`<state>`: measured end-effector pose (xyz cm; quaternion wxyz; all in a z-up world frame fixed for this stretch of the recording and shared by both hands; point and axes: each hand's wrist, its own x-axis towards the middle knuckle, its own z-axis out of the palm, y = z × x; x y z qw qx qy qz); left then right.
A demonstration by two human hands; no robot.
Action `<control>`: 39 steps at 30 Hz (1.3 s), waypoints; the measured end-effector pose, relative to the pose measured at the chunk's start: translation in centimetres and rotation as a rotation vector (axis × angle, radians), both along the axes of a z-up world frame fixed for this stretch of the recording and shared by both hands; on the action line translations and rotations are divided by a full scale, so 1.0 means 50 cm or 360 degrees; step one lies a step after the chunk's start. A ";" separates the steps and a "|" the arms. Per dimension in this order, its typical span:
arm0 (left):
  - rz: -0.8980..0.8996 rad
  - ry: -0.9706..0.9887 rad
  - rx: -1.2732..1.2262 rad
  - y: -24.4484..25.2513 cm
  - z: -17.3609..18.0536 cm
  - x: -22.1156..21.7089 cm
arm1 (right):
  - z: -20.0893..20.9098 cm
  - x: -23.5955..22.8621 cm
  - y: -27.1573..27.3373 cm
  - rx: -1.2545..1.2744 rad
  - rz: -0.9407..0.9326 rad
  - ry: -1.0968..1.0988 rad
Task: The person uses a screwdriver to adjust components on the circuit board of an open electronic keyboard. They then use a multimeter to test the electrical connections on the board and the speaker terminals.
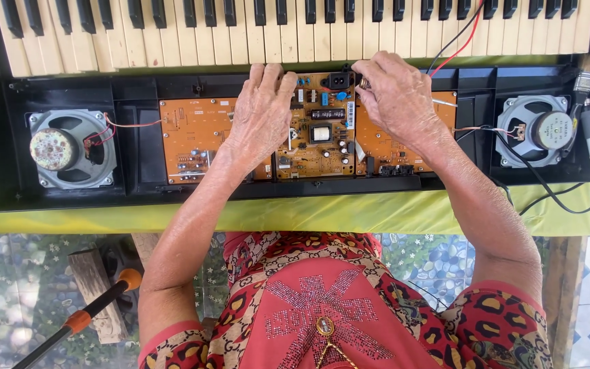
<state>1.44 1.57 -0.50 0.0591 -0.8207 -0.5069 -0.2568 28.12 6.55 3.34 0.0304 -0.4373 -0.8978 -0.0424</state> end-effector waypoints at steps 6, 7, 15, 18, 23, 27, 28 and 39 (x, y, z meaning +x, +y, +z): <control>-0.0021 0.0052 -0.0017 0.003 -0.024 -0.002 | 0.003 -0.005 -0.013 -0.0083 0.0000 -0.0007; -0.0024 0.0052 -0.0016 0.000 -0.021 -0.003 | -0.004 -0.004 -0.013 -0.0083 -0.0003 -0.0007; -0.0022 0.0023 -0.0075 -0.007 -0.022 -0.005 | 0.018 -0.015 -0.032 0.0015 -0.0173 0.0071; -0.0010 0.0070 -0.0030 -0.009 -0.022 -0.004 | -0.019 -0.007 -0.020 -0.0073 -0.0106 -0.0031; -0.0013 0.0048 -0.0118 -0.008 -0.013 -0.005 | 0.023 -0.038 -0.043 0.0017 -0.0165 -0.0045; 0.0000 0.0151 -0.0267 -0.004 0.009 -0.004 | 0.033 -0.044 -0.055 0.0106 -0.0144 -0.0008; -0.0012 0.0153 -0.0266 -0.002 0.010 -0.002 | 0.025 -0.039 -0.054 0.0106 -0.0157 -0.0008; -0.0019 -0.0044 -0.0348 -0.017 0.028 -0.011 | 0.036 -0.015 -0.062 0.0081 -0.0148 0.0179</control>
